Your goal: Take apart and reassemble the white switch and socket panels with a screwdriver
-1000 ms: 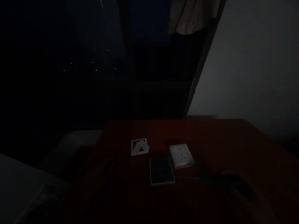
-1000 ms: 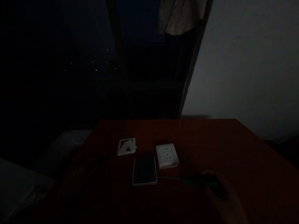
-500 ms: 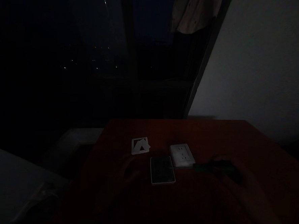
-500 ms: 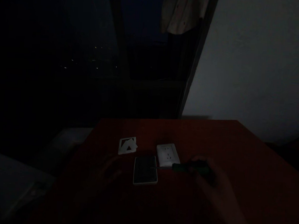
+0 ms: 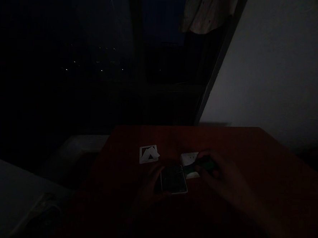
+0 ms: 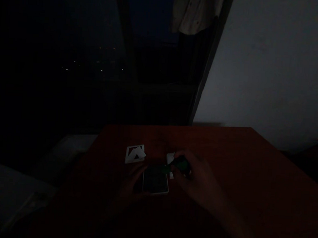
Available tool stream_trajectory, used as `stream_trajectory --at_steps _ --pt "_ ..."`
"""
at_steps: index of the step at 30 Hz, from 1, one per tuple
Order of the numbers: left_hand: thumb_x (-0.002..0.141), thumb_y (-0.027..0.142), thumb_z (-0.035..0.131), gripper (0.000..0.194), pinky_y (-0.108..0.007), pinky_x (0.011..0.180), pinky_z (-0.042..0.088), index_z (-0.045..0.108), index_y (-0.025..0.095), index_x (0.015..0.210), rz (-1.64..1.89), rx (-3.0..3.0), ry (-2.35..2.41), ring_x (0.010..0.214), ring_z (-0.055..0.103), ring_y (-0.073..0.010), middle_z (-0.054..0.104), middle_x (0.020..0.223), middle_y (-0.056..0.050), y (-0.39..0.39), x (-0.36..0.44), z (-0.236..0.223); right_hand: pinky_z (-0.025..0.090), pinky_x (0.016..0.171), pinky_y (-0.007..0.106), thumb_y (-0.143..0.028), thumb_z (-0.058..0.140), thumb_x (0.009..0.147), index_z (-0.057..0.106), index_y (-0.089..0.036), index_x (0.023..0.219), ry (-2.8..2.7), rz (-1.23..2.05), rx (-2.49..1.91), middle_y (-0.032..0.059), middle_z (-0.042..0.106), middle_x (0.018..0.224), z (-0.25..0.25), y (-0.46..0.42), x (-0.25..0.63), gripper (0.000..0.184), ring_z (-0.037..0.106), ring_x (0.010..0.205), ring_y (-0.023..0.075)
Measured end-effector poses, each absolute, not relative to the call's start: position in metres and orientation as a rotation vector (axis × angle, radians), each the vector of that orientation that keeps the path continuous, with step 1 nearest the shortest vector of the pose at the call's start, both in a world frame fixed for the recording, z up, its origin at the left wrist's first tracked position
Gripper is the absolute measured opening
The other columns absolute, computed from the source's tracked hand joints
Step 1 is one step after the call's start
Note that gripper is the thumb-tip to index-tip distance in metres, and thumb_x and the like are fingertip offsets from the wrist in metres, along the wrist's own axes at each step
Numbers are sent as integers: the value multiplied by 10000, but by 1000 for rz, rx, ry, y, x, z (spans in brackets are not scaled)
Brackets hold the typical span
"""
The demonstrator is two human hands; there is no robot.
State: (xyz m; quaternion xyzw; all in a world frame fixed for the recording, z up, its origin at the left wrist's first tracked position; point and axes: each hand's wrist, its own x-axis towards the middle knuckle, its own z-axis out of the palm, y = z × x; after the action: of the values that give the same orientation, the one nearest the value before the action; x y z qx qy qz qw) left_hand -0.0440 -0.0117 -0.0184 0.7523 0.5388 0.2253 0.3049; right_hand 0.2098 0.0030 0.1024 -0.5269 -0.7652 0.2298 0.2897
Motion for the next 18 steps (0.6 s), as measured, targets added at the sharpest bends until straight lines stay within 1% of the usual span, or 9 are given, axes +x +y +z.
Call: stream_trajectory --at_steps 3,6,10,18 --pt "732 332 726 768 -480 1115 301 376 212 1405 619 1965 1426 1372 306 -308 320 1499 -123 -12 -43 -18 471 621 264 -239 539 811 551 -237 996 -2078 620 -1378 11 650 878 107 5 208 185 622 716 152" --pt "724 315 728 754 -480 1117 298 394 228 1394 643 1956 1429 1368 314 -308 342 1486 -111 -12 -42 -20 470 615 255 -212 540 806 546 -236 995 -2125 621 -1339 14 649 896 113 7 205 191 623 709 144" --pt "726 303 728 770 -474 1110 315 374 250 1408 650 1946 1425 1368 318 -307 327 1497 -97 -12 -43 -23 467 606 242 -188 536 805 552 -233 997 -2185 590 -1289 17 650 890 120 9 200 198 619 691 134" --pt "737 353 731 777 -468 1120 298 371 237 1416 657 1971 1416 1374 303 -304 309 1505 -105 -13 -44 -24 453 568 218 -184 536 811 547 -232 980 -2192 564 -1276 -1 637 865 125 10 197 176 597 649 117"
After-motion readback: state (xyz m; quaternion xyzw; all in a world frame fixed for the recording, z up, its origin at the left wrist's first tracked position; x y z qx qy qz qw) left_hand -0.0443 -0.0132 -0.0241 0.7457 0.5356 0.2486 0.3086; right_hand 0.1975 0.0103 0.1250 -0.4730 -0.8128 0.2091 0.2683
